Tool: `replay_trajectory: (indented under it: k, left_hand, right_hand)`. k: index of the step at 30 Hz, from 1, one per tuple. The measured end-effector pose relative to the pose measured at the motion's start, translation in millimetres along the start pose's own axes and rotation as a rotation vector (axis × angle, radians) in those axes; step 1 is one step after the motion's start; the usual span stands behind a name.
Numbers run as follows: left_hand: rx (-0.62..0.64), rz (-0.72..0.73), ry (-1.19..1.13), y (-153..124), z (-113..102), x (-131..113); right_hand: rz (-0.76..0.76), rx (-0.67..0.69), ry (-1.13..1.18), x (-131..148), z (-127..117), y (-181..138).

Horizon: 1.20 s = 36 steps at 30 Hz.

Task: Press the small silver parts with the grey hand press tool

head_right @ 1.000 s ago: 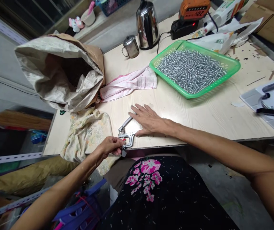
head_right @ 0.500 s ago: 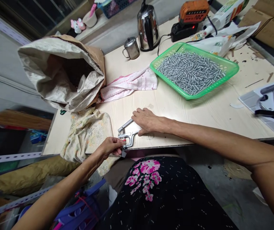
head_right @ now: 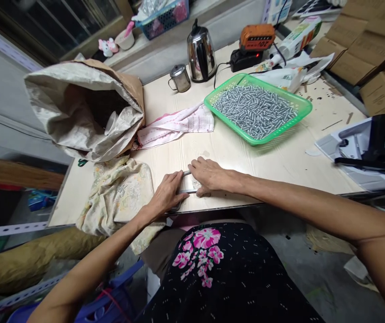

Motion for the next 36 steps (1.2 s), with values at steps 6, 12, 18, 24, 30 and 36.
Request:
replay_trajectory:
  k: [6,12,18,24,30,36]
  left_hand:
    - [0.01,0.011,0.057,8,0,-9]
    - [-0.025,0.011,0.055,9,-2,-14]
    - [-0.059,-0.029,0.096,13,0,-10]
    - [-0.221,-0.051,0.102,-3,-2,-14]
    - [-0.301,0.033,0.051,-36,24,-54]
    - [-0.273,0.028,-0.057,-40,36,-61]
  right_hand:
    - [0.028,-0.023,0.003,4,-6,-17]
    - [0.054,-0.013,0.0,5,3,-12]
    - [0.048,-0.005,0.071,3,9,-6]
    - [-0.033,-0.073,0.02,-7,-4,-5]
    - [-0.072,-0.074,0.085,-25,-8,5]
    - [-0.011,-0.188,-0.031,-34,-13,25]
Point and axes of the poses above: each hand's wrist, its own y-axis towards the middle knuckle, its own z-axis out of the palm, x = y × z, the point moved 10 cm from there along y, towards the middle knuckle, and after that the axes turned 4 degrees about -y, right-handed, at the moved point
